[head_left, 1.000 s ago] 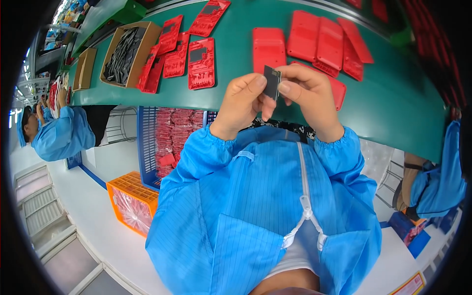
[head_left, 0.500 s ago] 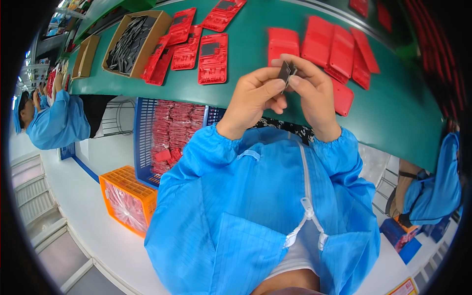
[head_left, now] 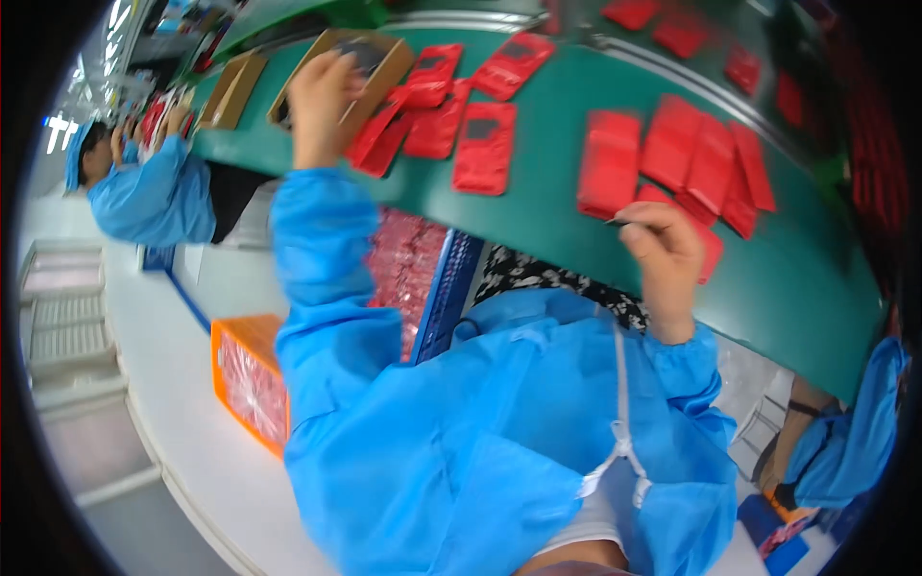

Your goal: The person assembles small electronic devices by hand, placing black components from plastic packaging into red plastic housings on a production line.

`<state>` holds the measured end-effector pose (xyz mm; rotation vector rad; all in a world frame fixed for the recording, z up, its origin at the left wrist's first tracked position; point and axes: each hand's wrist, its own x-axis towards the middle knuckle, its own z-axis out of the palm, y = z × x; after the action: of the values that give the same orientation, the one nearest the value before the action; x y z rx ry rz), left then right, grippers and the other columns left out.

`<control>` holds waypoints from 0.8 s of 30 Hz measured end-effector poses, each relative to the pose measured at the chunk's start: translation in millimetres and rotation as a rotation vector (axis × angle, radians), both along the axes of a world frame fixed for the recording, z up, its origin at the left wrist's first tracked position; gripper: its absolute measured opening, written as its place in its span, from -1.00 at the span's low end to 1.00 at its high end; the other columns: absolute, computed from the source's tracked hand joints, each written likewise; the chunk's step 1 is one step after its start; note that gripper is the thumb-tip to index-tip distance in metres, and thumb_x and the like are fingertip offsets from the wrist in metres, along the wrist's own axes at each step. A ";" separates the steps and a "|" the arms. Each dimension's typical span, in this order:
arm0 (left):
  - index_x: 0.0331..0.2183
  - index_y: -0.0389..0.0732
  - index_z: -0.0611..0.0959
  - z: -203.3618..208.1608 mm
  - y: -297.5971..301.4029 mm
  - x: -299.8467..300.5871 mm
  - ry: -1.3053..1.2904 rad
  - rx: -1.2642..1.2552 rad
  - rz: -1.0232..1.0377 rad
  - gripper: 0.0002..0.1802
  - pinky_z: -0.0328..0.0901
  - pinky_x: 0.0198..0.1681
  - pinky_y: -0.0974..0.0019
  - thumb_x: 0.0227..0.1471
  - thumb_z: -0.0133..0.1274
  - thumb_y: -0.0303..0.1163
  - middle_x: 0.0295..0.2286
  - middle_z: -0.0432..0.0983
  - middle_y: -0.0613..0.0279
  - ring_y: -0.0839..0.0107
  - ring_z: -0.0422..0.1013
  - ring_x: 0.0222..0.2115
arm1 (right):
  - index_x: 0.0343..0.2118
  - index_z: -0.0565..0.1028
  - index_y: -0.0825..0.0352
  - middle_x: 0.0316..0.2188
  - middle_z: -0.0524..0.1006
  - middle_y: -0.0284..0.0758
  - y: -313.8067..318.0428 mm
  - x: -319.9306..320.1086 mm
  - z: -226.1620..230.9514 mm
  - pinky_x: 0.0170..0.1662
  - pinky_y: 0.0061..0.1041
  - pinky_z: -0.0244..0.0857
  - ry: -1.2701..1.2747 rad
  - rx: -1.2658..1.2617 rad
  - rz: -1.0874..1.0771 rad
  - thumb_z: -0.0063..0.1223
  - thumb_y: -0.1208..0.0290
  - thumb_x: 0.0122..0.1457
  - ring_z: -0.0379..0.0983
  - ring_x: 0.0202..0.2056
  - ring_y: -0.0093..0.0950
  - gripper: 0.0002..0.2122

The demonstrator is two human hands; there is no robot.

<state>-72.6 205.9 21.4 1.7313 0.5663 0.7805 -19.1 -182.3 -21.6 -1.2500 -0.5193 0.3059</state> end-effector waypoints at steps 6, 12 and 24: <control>-0.21 -0.30 0.53 -4.3 3.6 1.0 0.191 0.690 0.240 -0.66 0.29 -0.24 0.36 -0.02 0.04 -0.30 -0.29 0.49 0.12 0.41 0.41 -0.32 | -0.42 0.55 0.35 -0.56 0.43 -0.33 -25.7 -2.9 11.1 -0.50 -0.58 0.20 -0.461 -0.244 -0.078 0.13 0.64 -0.14 0.34 -0.53 -0.52 -0.84; -0.22 -0.29 0.52 -6.4 -204.5 13.0 0.389 -0.382 -1.169 -0.76 0.28 -0.49 0.57 0.02 -0.03 -0.43 -0.46 0.48 0.28 0.61 0.38 -0.53 | -0.39 0.52 0.35 -0.52 0.47 -0.30 -30.0 3.9 17.9 -0.45 -0.54 0.27 -0.567 -0.164 0.088 0.10 0.61 -0.13 0.41 -0.48 -0.44 -0.83; -0.17 -0.31 0.43 -57.3 -287.6 12.5 0.076 -0.935 -0.967 -0.71 0.27 -0.59 0.58 0.00 0.00 -0.49 -0.55 0.43 0.30 0.61 0.35 -0.62 | -0.20 0.42 0.46 -0.31 0.47 -0.25 -69.5 -17.6 -16.9 -0.23 -0.60 0.30 0.068 0.092 -0.057 -0.06 0.64 0.07 0.42 -0.30 -0.54 -0.79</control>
<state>-60.0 -81.7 -35.9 0.9418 0.0446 -0.2433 -36.7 -251.8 -38.5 -1.1590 -0.4346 0.2727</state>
